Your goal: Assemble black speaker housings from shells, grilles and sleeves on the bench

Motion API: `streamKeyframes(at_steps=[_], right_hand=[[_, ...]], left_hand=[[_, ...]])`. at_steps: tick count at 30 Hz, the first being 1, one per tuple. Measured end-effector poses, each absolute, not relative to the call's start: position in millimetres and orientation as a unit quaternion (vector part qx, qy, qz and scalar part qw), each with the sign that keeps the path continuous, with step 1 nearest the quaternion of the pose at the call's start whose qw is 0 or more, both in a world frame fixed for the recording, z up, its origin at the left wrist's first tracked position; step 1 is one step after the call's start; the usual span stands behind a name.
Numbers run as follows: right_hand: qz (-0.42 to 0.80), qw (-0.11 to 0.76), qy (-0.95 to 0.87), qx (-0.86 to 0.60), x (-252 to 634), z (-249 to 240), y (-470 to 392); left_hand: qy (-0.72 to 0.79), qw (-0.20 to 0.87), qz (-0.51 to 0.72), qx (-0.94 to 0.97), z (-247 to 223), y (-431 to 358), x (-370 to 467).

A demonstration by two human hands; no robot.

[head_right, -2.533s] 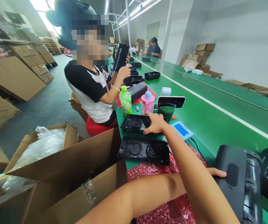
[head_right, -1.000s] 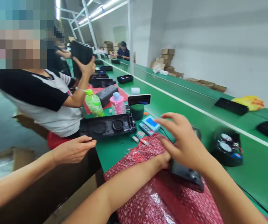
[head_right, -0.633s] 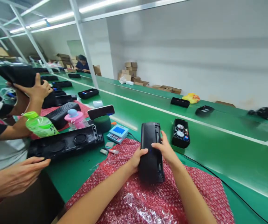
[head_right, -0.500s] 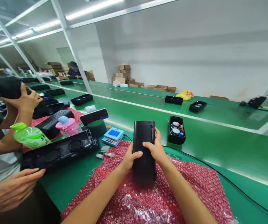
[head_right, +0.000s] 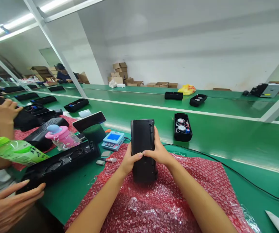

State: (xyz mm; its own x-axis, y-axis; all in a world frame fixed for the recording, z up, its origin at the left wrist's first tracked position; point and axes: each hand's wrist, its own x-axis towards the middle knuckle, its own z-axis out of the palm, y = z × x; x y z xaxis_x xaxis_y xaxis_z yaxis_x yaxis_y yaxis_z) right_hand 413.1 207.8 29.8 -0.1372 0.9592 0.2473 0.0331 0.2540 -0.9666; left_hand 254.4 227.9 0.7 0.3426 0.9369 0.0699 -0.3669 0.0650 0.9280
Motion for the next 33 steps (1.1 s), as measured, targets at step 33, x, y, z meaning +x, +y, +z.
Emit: streamKeyframes(at_steps=[33], right_hand=[[0.453, 0.535, -0.554, -0.449, 397, 29, 201]], left_hand=[[0.279, 0.697, 0.484, 0.45, -8, 237, 253]])
